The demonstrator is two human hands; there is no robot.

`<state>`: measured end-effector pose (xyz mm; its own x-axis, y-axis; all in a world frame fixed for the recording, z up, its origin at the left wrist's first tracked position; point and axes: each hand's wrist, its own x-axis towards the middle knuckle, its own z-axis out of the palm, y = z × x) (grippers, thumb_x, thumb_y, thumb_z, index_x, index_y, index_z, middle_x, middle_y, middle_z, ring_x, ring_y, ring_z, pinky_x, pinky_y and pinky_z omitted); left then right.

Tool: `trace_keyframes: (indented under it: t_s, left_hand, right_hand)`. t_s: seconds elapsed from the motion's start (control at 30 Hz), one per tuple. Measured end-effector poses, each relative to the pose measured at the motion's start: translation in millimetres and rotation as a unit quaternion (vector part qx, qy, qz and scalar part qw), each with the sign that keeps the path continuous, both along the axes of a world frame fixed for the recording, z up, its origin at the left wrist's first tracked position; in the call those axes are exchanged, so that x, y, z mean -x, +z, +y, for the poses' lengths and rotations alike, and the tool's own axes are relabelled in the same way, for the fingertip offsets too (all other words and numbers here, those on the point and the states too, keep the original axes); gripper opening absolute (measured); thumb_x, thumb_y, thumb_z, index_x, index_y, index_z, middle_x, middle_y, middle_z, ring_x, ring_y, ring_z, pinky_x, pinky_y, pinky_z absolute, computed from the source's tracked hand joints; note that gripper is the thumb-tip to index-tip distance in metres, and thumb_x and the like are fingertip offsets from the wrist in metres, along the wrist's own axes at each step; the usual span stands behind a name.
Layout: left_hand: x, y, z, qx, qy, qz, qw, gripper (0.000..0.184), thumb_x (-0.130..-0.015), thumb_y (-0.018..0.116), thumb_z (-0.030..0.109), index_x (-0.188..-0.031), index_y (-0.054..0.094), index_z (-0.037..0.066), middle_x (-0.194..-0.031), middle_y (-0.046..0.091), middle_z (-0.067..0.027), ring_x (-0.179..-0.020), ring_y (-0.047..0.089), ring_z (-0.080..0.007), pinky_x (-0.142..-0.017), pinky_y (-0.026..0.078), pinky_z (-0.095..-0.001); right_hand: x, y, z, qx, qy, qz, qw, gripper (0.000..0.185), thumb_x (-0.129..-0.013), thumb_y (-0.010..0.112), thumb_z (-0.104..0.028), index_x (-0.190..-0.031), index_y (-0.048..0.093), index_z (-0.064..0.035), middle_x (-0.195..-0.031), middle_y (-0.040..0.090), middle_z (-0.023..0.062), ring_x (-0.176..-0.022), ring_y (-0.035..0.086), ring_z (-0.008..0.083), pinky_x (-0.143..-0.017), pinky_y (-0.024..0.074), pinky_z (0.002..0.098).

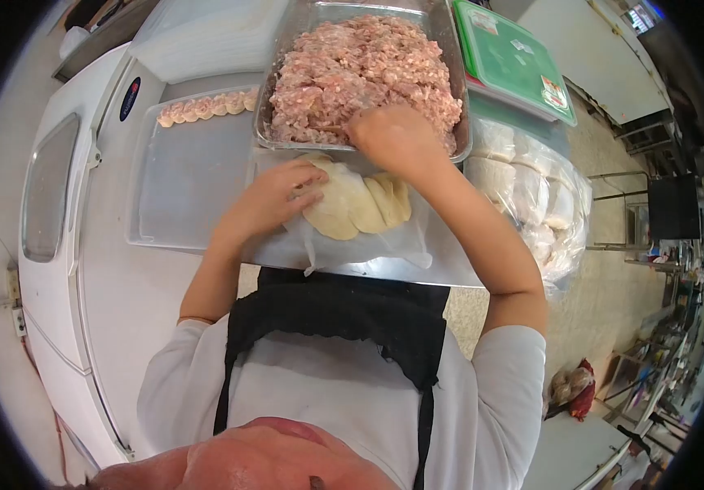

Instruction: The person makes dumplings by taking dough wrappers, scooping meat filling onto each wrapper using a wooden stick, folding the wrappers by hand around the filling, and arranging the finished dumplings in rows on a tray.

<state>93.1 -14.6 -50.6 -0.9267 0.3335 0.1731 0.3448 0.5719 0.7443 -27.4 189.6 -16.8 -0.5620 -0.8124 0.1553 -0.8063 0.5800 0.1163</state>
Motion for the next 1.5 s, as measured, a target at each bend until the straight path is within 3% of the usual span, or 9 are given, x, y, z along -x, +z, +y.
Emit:
trace_keyframes:
  t_s: [0.3, 0.47, 0.6, 0.77, 0.97, 1.07, 1.27, 1.37, 1.5]
  left_hand:
    - [5, -29, 11, -0.019, 0.070, -0.035, 0.997, 0.022, -0.082, 0.067, 0.014, -0.101, 0.063, 0.002, -0.095, 0.059, -0.0126, -0.090, 0.059, -0.0295, -0.076, 0.049, -0.0364]
    - [-1, -33, 24, -0.108, 0.099, 0.030, 0.989, 0.021, -0.079, 0.069, 0.016, -0.095, 0.064, 0.004, -0.093, 0.059, -0.0116, -0.093, 0.057, -0.0318, -0.083, 0.048, -0.0381]
    - [-5, -24, 33, -0.007, 0.083, 0.088, 0.993, 0.025, -0.077, 0.072, 0.018, -0.098, 0.066, 0.006, -0.101, 0.058, -0.0099, -0.101, 0.054, -0.0319, -0.089, 0.045, -0.0385]
    - [-2, -37, 26, 0.017, 0.039, 0.118, 0.992, 0.023, -0.080, 0.071, 0.015, -0.100, 0.068, 0.005, -0.101, 0.059, -0.0101, -0.097, 0.055, -0.0301, -0.088, 0.044, -0.0378]
    - [6, -35, 20, -0.183, 0.086, 0.036, 0.979, 0.020, -0.087, 0.067, 0.020, -0.096, 0.067, 0.003, -0.096, 0.064, -0.0095, -0.091, 0.062, -0.0238, -0.081, 0.048, -0.0339]
    - [-1, -15, 22, -0.341, 0.115, -0.179, 0.916, 0.023, -0.087, 0.068, 0.023, -0.096, 0.066, 0.001, -0.100, 0.065, -0.0079, -0.090, 0.063, -0.0174, -0.078, 0.049, -0.0303]
    - [13, 17, 23, -0.140, 0.072, -0.080, 0.984, 0.020, -0.092, 0.063, 0.022, -0.095, 0.064, 0.002, -0.086, 0.064, -0.0061, -0.083, 0.060, -0.0129, -0.078, 0.048, -0.0288]
    - [27, 28, 15, 0.011, 0.019, -0.012, 1.000, 0.023, -0.092, 0.060, 0.023, -0.103, 0.065, 0.004, -0.086, 0.067, -0.0147, -0.083, 0.065, -0.0283, -0.076, 0.049, -0.0343]
    - [35, 31, 28, -0.009, 0.030, 0.052, 0.998, 0.026, -0.095, 0.053, 0.022, -0.110, 0.064, 0.004, -0.094, 0.066, -0.0195, -0.089, 0.064, -0.0350, -0.080, 0.049, -0.0381]
  right_hand:
    - [-1, 0, 30, 0.160, 0.005, -0.172, 0.972, 0.030, -0.092, 0.055, -0.030, -0.079, 0.070, -0.0085, -0.074, 0.066, 0.0140, -0.072, 0.065, 0.0324, -0.064, 0.0522, 0.0421]
    - [5, 23, 6, 0.094, 0.019, 0.014, 0.995, 0.024, -0.091, 0.056, -0.027, -0.080, 0.067, -0.0086, -0.075, 0.065, 0.0107, -0.073, 0.065, 0.0295, -0.061, 0.0517, 0.0425]
    - [0, 3, -24, 0.015, 0.067, 0.078, 0.995, 0.021, -0.090, 0.055, -0.027, -0.082, 0.066, -0.0108, -0.075, 0.065, 0.0083, -0.072, 0.066, 0.0271, -0.059, 0.0522, 0.0430]
    - [-17, -4, -16, 0.083, 0.009, -0.026, 0.996, 0.025, -0.088, 0.056, -0.026, -0.075, 0.068, -0.0079, -0.070, 0.066, 0.0135, -0.068, 0.067, 0.0296, -0.062, 0.0525, 0.0421]
    - [3, -8, 10, 0.205, -0.004, -0.271, 0.940, 0.029, -0.094, 0.058, -0.031, -0.087, 0.069, -0.0050, -0.066, 0.061, 0.0093, -0.061, 0.058, 0.0183, -0.058, 0.0466, 0.0355]
    - [5, 1, 20, 0.263, -0.027, -0.397, 0.879, 0.033, -0.095, 0.057, -0.033, -0.089, 0.070, -0.0028, -0.062, 0.057, 0.0073, -0.059, 0.053, 0.0148, -0.058, 0.0431, 0.0323]
    - [4, 13, 58, 0.394, -0.117, -0.461, 0.787, 0.037, -0.096, 0.056, -0.035, -0.087, 0.071, -0.0019, -0.058, 0.047, -0.0020, -0.057, 0.043, 0.0069, -0.054, 0.0355, 0.0247]
    - [-3, 25, 76, 0.441, -0.147, -0.457, 0.759, 0.037, -0.096, 0.057, -0.035, -0.088, 0.072, -0.0020, -0.058, 0.045, -0.0043, -0.056, 0.040, 0.0053, -0.052, 0.0327, 0.0231]
    - [-13, 25, 97, 0.467, -0.168, -0.443, 0.747, 0.037, -0.096, 0.057, -0.036, -0.093, 0.072, -0.0029, -0.058, 0.045, -0.0058, -0.053, 0.038, 0.0033, -0.049, 0.0296, 0.0209]
